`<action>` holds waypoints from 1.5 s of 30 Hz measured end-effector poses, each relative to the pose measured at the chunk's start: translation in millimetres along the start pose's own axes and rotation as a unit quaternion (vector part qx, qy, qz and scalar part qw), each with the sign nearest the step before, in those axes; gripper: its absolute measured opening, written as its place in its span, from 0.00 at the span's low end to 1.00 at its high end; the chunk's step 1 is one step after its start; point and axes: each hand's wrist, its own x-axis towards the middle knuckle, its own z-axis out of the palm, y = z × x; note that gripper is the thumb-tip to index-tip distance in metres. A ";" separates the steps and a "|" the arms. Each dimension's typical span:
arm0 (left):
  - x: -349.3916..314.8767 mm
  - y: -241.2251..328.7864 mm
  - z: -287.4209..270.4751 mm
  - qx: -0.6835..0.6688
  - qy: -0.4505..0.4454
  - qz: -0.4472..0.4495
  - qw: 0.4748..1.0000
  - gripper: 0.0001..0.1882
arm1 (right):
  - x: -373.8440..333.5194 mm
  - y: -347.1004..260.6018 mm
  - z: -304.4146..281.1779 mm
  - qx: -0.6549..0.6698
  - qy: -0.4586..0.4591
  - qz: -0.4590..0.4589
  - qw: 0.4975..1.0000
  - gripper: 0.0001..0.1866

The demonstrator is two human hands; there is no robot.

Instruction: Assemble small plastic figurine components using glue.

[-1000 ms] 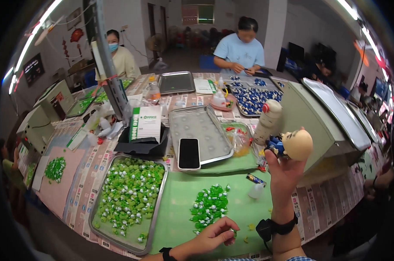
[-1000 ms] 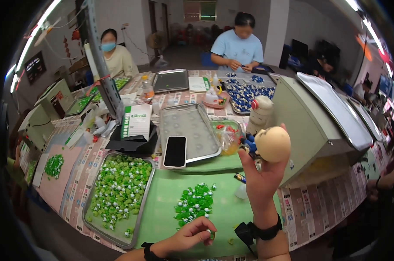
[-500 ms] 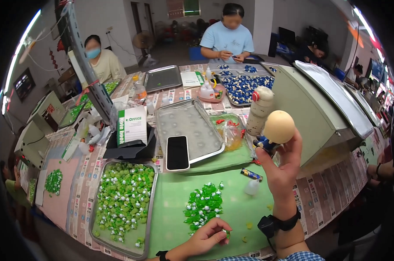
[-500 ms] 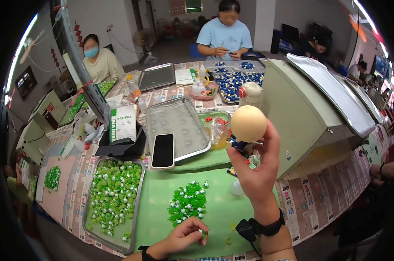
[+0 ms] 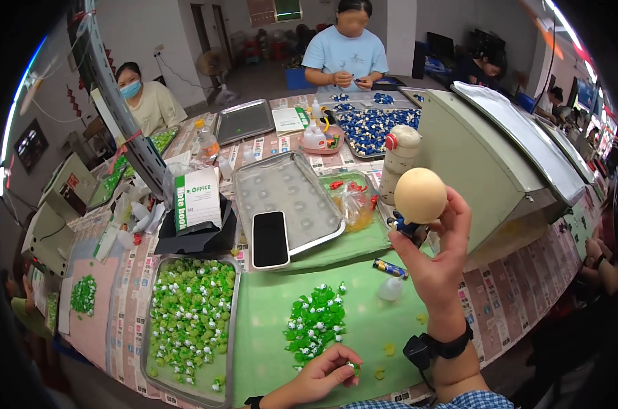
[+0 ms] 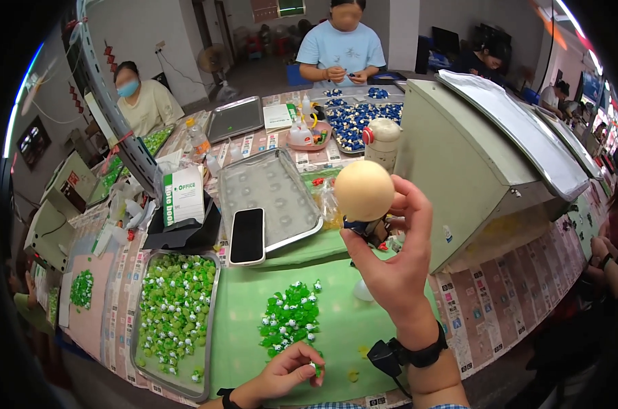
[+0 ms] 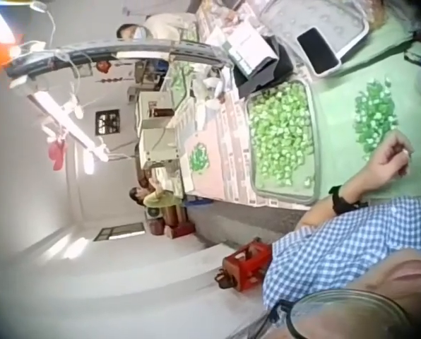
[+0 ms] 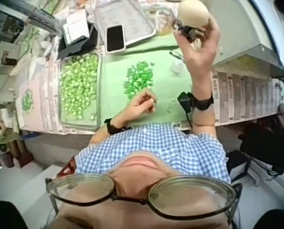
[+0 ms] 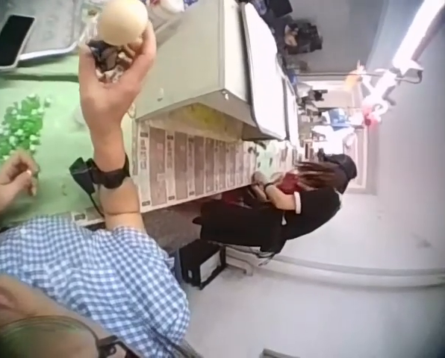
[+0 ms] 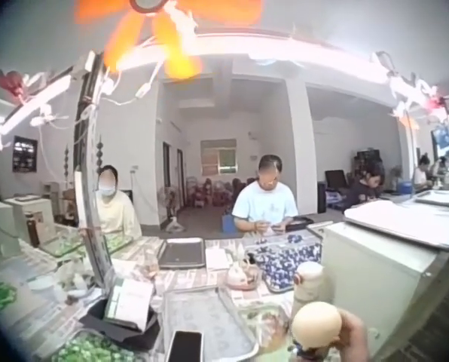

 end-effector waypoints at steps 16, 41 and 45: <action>17.9 14.4 16.3 0.006 0.031 -0.011 0.999 0.06 | 2.4 5.7 -4.4 -0.057 -0.023 -0.042 0.997 0.36; 9.1 11.5 17.7 0.007 0.029 -0.012 0.999 0.06 | 12.1 -0.8 -20.6 0.462 -0.183 0.248 0.831 0.32; 1.1 9.8 15.3 0.009 0.048 -0.009 0.999 0.06 | 10.0 -4.6 -15.6 0.488 -0.171 0.234 0.823 0.32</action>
